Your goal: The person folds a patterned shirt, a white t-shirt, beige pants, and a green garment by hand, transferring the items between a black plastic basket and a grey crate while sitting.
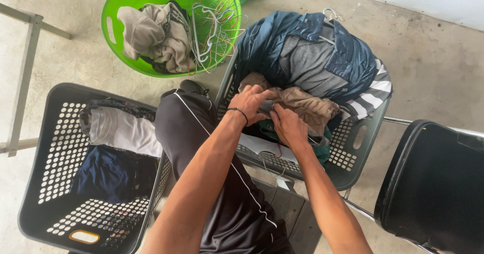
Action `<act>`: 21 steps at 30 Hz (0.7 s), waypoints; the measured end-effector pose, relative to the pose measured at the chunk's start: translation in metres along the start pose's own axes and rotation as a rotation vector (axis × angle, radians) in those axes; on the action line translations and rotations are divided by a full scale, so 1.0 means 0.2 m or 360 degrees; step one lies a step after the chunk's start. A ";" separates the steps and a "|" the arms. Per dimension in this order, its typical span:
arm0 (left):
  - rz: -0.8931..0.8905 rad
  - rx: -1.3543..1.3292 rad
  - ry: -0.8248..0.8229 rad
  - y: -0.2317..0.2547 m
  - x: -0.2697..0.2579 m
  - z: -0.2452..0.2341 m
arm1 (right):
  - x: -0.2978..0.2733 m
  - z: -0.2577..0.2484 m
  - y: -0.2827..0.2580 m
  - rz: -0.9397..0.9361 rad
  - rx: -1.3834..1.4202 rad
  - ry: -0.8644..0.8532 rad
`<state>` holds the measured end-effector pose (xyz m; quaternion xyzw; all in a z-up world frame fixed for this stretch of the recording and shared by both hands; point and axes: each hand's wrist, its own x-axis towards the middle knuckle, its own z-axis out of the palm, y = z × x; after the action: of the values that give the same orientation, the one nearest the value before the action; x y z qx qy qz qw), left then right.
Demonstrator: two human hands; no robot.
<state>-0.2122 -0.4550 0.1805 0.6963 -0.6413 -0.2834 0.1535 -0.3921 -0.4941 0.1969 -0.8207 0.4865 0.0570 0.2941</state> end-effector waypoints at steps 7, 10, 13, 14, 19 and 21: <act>0.0006 0.0120 -0.0299 0.12 0.03 -0.04 | -0.15 -0.30 -0.06 -0.0266 0.0287 0.0056; 0.0065 0.0013 -0.0321 0.10 0.01 -0.04 | -0.14 -0.26 0.07 -0.0091 0.0443 -0.0255; 0.0079 -0.0002 -0.0273 0.08 -0.01 -0.01 | -0.14 -0.20 0.20 -0.0347 0.0520 -0.0091; 0.0083 -0.0047 -0.0263 0.06 0.00 -0.02 | -0.15 -0.19 0.24 -0.0279 0.0506 -0.0115; 0.0094 -0.0150 -0.0306 0.08 0.00 -0.04 | -0.15 -0.15 0.37 0.0123 0.0479 -0.0265; 0.0034 -0.0133 -0.0361 0.09 0.01 -0.08 | -0.14 -0.12 0.46 0.0030 0.0548 -0.0178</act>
<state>-0.2172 -0.4621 0.2021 0.6459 -0.6496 -0.3851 0.1119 -0.4873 -0.5188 0.1877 -0.7492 0.4797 0.0212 0.4562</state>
